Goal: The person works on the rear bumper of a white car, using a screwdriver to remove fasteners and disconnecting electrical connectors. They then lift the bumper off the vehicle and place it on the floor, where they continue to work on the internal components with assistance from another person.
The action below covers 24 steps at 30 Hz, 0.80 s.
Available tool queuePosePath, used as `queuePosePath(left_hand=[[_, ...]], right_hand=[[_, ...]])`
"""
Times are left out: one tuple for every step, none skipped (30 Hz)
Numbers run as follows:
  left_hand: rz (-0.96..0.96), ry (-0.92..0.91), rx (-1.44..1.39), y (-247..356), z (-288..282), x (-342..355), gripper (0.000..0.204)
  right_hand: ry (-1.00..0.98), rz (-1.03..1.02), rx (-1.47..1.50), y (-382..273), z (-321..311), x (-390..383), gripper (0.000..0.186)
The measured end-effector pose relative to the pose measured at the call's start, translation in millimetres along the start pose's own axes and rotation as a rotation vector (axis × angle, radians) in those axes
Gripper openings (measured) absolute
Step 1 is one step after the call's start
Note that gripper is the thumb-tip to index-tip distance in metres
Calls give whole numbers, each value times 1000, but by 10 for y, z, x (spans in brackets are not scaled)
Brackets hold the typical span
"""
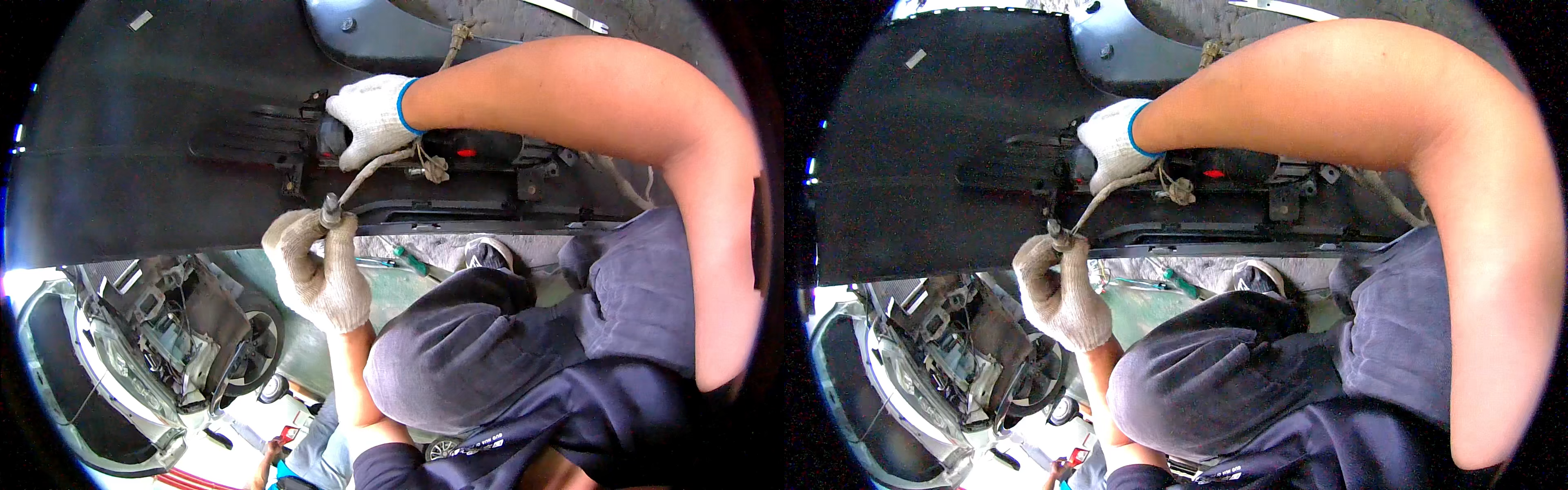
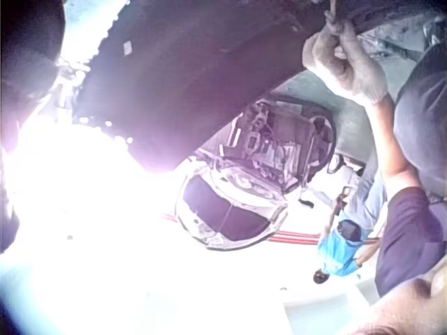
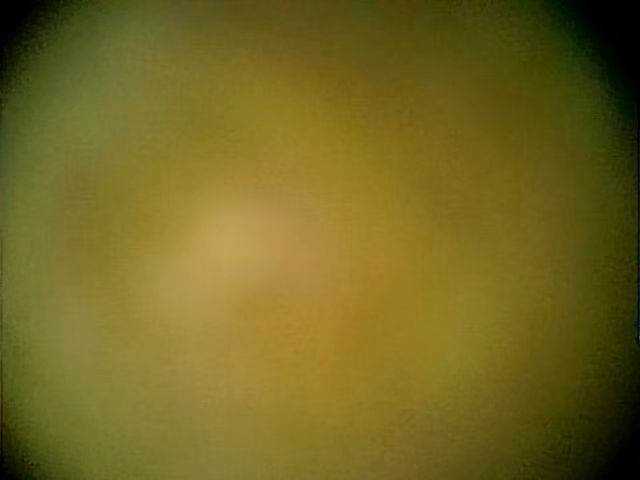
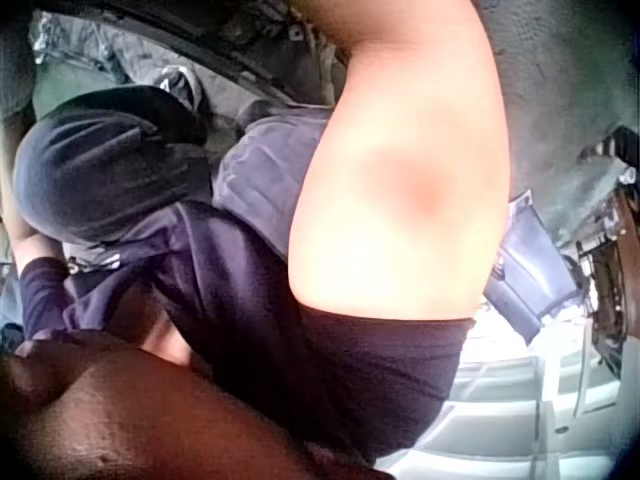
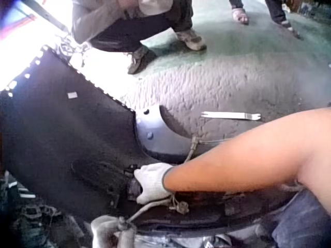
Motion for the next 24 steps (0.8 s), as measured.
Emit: queuePosePath(left_hand=[[17,3,93,20,-21,7,19],[33,6,186,34,-39,12,19],[90,-4,252,95,-25,36,19],[146,-12,318,150,-11,55,19],[201,-19,385,205,7,66,19],[217,-34,449,243,12,83,18],[233,-34,496,251,5,89,18],[247,-35,544,252,-6,96,17],[259,-36,593,251,-9,99,17],[254,-37,599,247,-1,102,17],[264,-36,592,255,22,112,14],[262,-33,595,237,17,113,12],[261,-31,596,221,17,119,10],[267,-30,623,225,30,137,10],[273,-14,630,221,24,131,12],[278,2,636,214,22,130,14],[284,17,641,215,18,132,15],[253,25,658,178,33,122,11],[245,22,651,163,36,129,10],[236,20,644,138,41,140,10],[230,24,639,113,39,144,10],[228,48,620,137,31,144,9],[207,52,608,146,17,145,9],[190,56,588,156,15,151,10]], right_hand=[[8,-6,2,9,23,11,78],[16,-14,4,12,52,23,78],[32,0,-8,32,51,22,77],[37,3,-4,48,56,19,77],[41,5,-1,71,59,13,76],[24,15,-3,67,62,-2,77],[18,13,-24,46,58,-10,77],[20,7,-31,25,54,-25,77],[22,2,-38,7,50,-40,77],[25,4,-37,4,37,-46,78],[42,5,-54,30,0,-75,78],[50,-3,-68,10,-5,-79,78],[58,-11,-81,-7,-10,-85,79],[57,9,-94,16,-21,-100,79],[13,28,-116,-25,-57,-148,76],[107,-8,-159,-24,-70,-176,72],[200,-44,-199,-24,-88,-222,68],[268,-95,-234,-77,-129,-300,61],[384,-182,-260,-212,-198,-395,50],[384,-256,-264,-315,-191,-478,43],[387,-335,-267,-454,-206,-547,36],[366,-417,-235,-559,-185,-615,31],[343,-499,-201,-670,-155,-677,27],[367,-537,-177,-729,-136,-731,26]])
Point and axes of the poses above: each hand's wrist, its own x-axis towards the middle knuckle, its own z-axis out of the palm, y = z × x, the point moved 9 cm from there along x, towards the middle knuckle, and after that the axes turned 1 degree about y, right-handed, at the moved point
